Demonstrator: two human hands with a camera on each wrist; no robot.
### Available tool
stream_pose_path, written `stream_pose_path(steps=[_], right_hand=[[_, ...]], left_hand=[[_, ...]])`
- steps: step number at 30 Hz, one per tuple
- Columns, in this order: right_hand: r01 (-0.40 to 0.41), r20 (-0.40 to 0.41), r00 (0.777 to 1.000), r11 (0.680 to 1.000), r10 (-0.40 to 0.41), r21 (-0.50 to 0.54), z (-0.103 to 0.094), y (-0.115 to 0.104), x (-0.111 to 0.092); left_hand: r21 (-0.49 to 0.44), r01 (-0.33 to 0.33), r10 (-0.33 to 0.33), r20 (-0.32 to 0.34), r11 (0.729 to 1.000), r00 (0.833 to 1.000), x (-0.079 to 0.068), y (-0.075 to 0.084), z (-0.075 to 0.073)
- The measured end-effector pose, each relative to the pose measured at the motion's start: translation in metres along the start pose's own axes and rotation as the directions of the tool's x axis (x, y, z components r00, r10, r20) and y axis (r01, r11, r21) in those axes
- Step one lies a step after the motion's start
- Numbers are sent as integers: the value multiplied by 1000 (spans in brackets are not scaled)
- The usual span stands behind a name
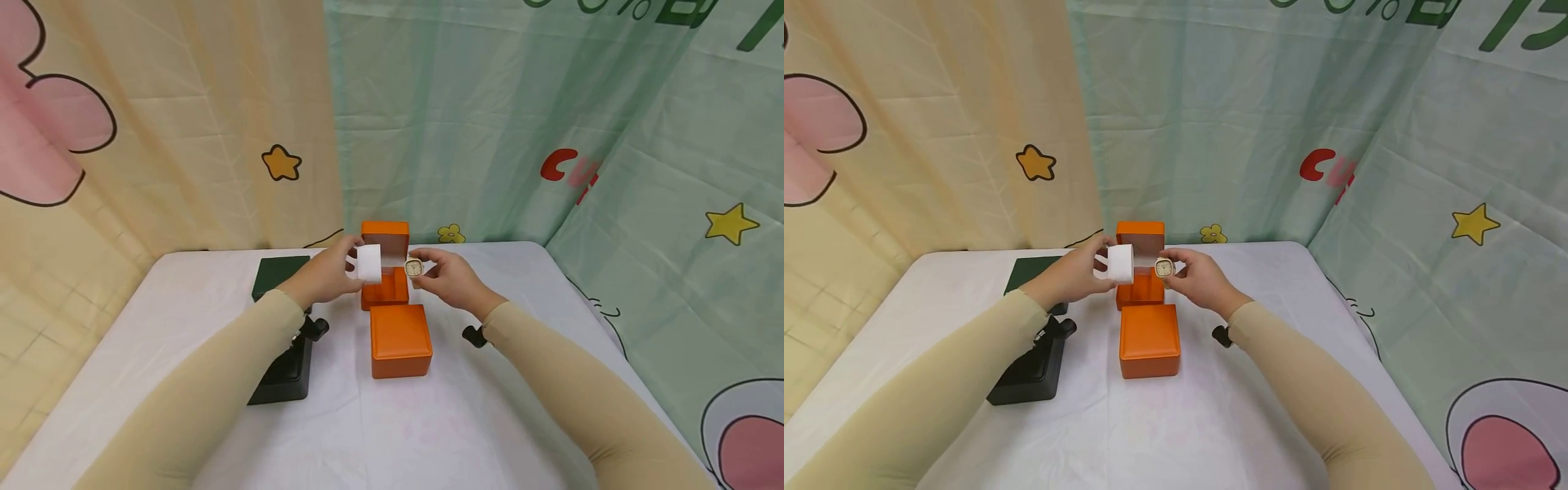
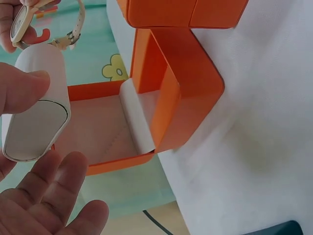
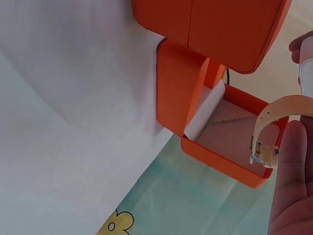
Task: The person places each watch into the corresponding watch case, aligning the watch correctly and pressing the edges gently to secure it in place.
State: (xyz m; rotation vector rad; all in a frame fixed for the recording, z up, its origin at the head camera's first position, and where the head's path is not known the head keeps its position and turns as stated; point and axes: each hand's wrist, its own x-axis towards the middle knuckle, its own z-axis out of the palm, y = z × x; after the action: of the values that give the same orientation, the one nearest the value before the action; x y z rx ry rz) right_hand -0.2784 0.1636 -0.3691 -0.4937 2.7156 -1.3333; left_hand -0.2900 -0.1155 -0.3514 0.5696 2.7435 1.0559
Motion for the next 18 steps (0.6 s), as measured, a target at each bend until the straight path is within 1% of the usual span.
stream_pose_path(steps=[8,18], right_hand=[[28,8,1000,998,-29,51,4,-10,-5],[59,1,998,993,-59,100,6,-18,-10]], left_hand=[[-11,-42,42,-19,999,999,-9,1,-4],[-30,-98,97,-44,995,994,-21,1,-4]])
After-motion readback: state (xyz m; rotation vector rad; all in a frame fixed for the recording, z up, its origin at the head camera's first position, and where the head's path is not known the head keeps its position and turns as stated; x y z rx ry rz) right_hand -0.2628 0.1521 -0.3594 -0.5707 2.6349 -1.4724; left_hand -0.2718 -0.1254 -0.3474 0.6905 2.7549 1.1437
